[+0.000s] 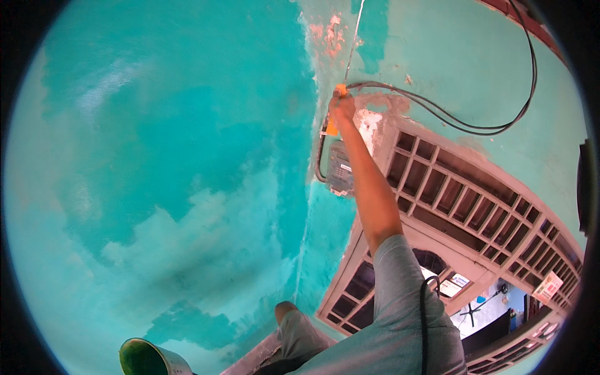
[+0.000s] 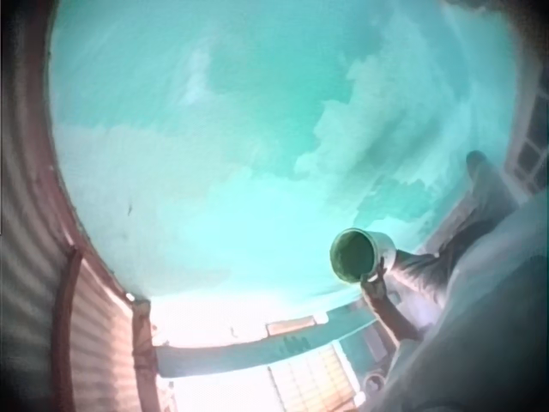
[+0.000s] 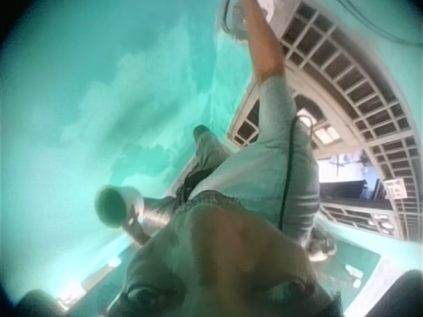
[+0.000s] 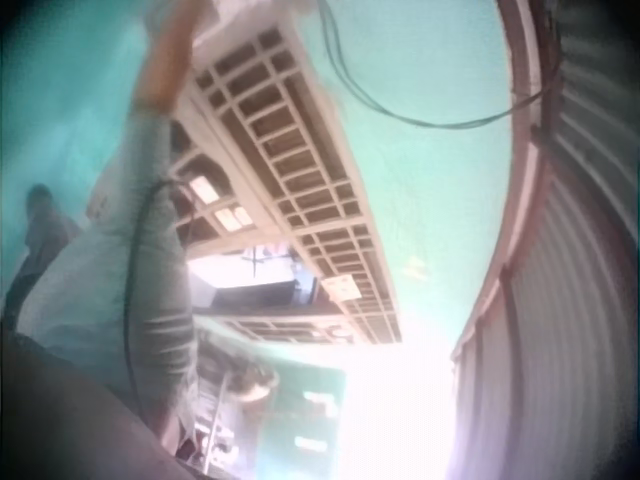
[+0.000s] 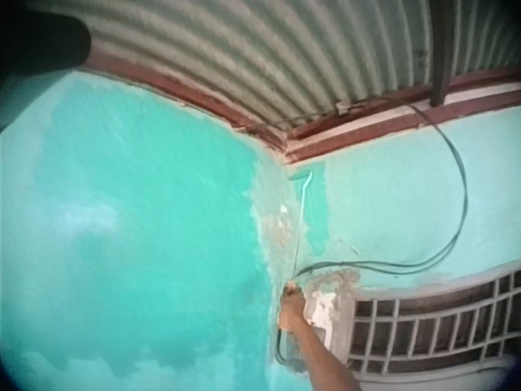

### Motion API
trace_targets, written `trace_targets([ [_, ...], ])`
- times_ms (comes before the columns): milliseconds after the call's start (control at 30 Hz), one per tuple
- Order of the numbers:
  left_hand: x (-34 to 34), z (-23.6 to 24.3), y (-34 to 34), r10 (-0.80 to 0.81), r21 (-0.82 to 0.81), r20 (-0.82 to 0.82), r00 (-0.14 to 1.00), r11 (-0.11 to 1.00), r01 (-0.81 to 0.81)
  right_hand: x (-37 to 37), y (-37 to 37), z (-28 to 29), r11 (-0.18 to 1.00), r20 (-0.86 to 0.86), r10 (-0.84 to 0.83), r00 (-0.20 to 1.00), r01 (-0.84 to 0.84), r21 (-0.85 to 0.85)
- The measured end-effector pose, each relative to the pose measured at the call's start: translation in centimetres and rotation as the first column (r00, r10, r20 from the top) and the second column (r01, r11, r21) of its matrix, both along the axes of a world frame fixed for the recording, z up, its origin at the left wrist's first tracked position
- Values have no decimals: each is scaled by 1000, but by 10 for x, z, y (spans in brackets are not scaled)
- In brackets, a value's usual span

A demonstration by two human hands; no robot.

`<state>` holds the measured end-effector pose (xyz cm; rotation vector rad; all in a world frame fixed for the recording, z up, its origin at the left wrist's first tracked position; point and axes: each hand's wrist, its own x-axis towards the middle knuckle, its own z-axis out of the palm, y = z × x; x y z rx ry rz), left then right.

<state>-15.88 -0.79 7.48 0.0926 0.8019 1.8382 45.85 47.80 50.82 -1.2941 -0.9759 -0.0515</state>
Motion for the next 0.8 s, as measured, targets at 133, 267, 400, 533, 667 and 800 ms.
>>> trace_targets([
  [133, -8, -8, 7, -32, -20, 25, 999, 999, 32, 16, -2, -118, 974, 182, -155, 971, 119, 194],
  [267, -13, -11, 10, -38, -20, 40, 998, 999, 39, -4, -38, -235, 997, 113, -64, 992, 59, 46],
  [400, -16, -11, 7, -39, -17, 48, 998, 999, 40, -29, -40, -242, 987, 87, -141, 986, 133, 93],
  [533, -16, -12, 11, -59, -22, 65, 996, 998, 61, -11, -10, -178, 990, 142, -88, 986, 71, 123],
  [667, -18, -16, 12, -68, -27, 84, 994, 997, 70, -21, -5, -193, 996, 73, -86, 994, 84, 26],
  [800, -24, -24, 12, -94, -15, 128, 987, 995, 96, -57, -38, -267, 997, -30, -81, 996, 81, -3],
])
